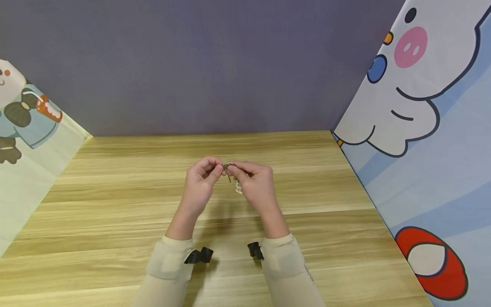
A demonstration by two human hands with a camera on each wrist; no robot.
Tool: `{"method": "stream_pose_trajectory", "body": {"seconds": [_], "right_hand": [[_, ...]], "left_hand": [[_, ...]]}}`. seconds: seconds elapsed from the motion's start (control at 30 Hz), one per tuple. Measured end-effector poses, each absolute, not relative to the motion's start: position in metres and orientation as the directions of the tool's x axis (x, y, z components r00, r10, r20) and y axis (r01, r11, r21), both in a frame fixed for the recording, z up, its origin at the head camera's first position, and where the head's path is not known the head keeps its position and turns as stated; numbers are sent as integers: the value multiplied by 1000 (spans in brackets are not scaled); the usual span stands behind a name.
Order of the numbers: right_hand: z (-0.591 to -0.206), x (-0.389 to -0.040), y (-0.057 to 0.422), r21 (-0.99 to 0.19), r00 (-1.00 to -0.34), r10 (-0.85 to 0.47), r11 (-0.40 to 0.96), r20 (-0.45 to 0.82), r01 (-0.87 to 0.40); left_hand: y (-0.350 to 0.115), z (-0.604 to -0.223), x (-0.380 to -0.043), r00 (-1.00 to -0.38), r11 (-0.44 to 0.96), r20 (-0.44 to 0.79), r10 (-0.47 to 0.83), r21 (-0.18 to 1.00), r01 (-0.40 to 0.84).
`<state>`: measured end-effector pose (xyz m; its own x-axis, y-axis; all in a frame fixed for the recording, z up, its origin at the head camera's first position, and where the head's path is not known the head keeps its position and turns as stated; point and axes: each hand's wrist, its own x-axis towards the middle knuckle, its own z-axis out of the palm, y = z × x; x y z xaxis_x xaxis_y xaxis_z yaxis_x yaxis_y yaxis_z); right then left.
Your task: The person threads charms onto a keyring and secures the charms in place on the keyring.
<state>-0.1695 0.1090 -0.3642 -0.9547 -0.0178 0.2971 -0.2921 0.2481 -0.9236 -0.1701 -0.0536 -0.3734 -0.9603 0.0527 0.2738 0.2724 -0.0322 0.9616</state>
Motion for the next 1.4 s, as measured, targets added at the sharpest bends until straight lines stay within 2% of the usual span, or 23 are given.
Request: {"method": "stream_pose_trajectory", "body": {"seconds": [0.6, 0.8, 0.9, 1.0, 1.17, 1.27, 1.4], "right_hand": [[-363, -170, 110, -951, -967, 3, 181, 255, -250], [-365, -171, 111, -941, -960, 15, 201, 280, -271], [-364, -171, 111, -933, -958, 7, 228, 288, -278], [-363, -169, 113, -905, -946, -6, 290, 324, -312], [-361, -168, 116, -815, -895, -60, 392, 441, -427], [-362, -168, 117, -738, -846, -105, 441, 523, -511], [-361, -167, 118, -598, -763, -176, 524, 622, -607]], "left_hand": [[-54, -374, -170, -955, -63, 286, 76, 958, 281], [-56, -373, -169, -953, 20, 292, 76, 956, 294], [-57, -373, -169, -936, 102, 343, 82, 931, 351], [-57, -372, -168, -882, 229, 459, 108, 852, 471], [-55, -368, -167, -737, 470, 650, 185, 600, 648], [-53, -366, -165, -690, 579, 693, 208, 482, 658], [-52, -364, -162, -676, 686, 705, 213, 385, 618]]}}
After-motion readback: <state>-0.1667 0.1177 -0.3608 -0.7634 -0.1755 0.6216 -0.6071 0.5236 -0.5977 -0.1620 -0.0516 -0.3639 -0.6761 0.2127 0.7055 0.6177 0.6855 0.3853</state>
